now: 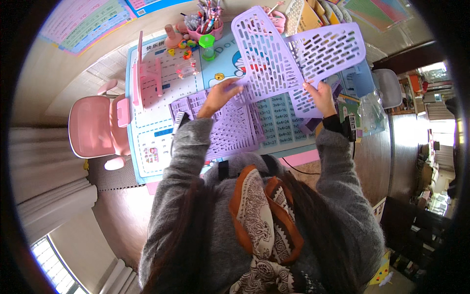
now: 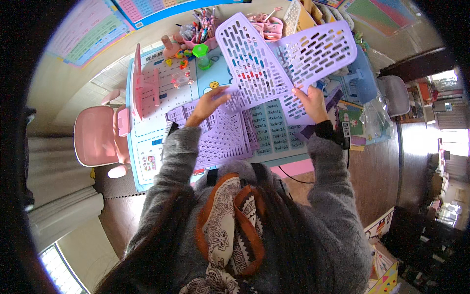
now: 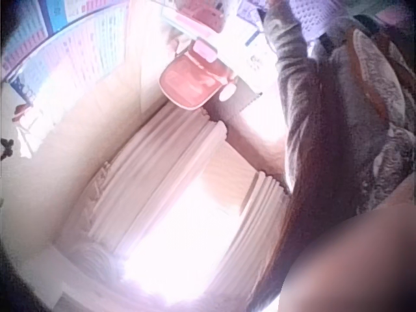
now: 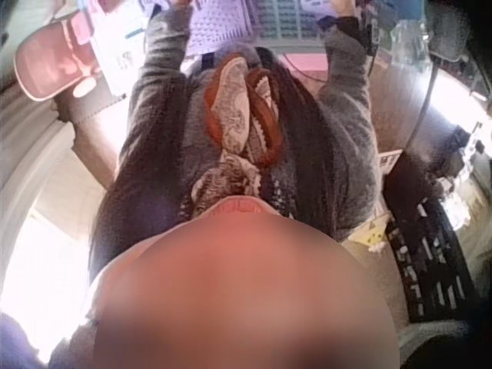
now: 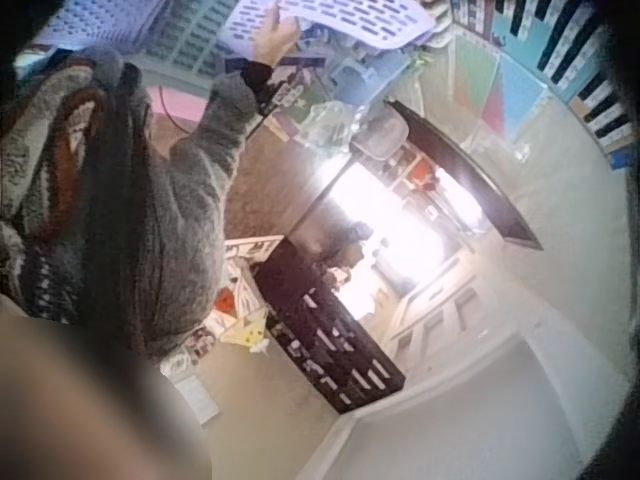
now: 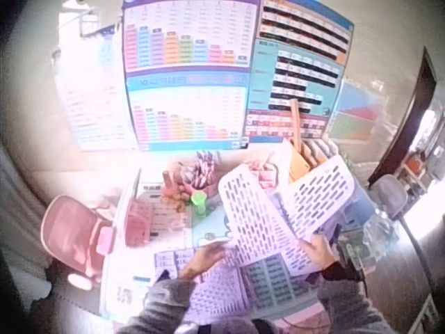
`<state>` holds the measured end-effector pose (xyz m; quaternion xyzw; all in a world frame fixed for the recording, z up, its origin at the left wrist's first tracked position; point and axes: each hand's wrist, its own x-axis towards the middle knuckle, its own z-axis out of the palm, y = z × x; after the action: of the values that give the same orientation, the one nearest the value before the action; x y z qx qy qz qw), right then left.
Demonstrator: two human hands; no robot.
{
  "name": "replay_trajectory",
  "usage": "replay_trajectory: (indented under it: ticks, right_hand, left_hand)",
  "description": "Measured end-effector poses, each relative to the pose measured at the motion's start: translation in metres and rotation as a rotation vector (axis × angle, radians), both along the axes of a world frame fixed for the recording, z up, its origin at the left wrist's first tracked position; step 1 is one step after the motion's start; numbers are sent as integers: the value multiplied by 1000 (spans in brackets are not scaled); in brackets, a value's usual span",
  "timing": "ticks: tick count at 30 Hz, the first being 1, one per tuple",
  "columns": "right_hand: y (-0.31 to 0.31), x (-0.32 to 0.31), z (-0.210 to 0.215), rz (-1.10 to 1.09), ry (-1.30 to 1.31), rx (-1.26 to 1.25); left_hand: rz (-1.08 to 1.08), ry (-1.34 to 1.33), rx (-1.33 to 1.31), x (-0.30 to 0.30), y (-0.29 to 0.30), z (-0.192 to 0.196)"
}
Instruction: The person assembles a purple plastic storage basket by snapping together multiple panels. They then place the assembled basket on a table and arrange other items around it.
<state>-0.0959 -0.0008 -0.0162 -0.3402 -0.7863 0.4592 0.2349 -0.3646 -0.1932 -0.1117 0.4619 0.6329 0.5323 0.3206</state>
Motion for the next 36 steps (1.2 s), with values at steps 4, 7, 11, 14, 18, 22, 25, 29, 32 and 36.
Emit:
replay_trajectory:
  ticks: [4, 7, 11, 14, 18, 22, 25, 29, 32, 36]
  right_hand:
    - [13, 2, -7, 11, 29, -107]
    - [12, 0, -33, -160, -53, 19]
    - [-11, -8, -66, -245, -201, 147]
    - [-41, -23, -77, -213, -224, 139]
    - [-70, -52, -83, -133, 116, 45]
    - [-66, -55, -83, -50, 256, -179]
    - [-55, -46, -79, -116, 161, -111]
    - [-49, -39, -62, -65, 322, -286]
    - [-53, -36, -43, -9, 239, -340]
    - [-60, -37, -18, 73, 246, -271]
  left_hand:
    - [-373, -340, -117, 6, -16, 20]
    - [-149, -192, -109, 25, -13, 23]
    - [261, -180, -33, 61, 5, 12]
    - [365, 78, 52, 92, 16, 7]
    - [154, -16, -40, 125, 26, 9]
    - [59, -36, 118, 135, 28, 8]
    - [76, 327, 182, 124, 24, 1]
    - [346, -238, 51, 112, 27, -3]
    - [146, -999, 33, 101, 30, 4]
    - [-26, -1228, 95, 93, 29, 18]
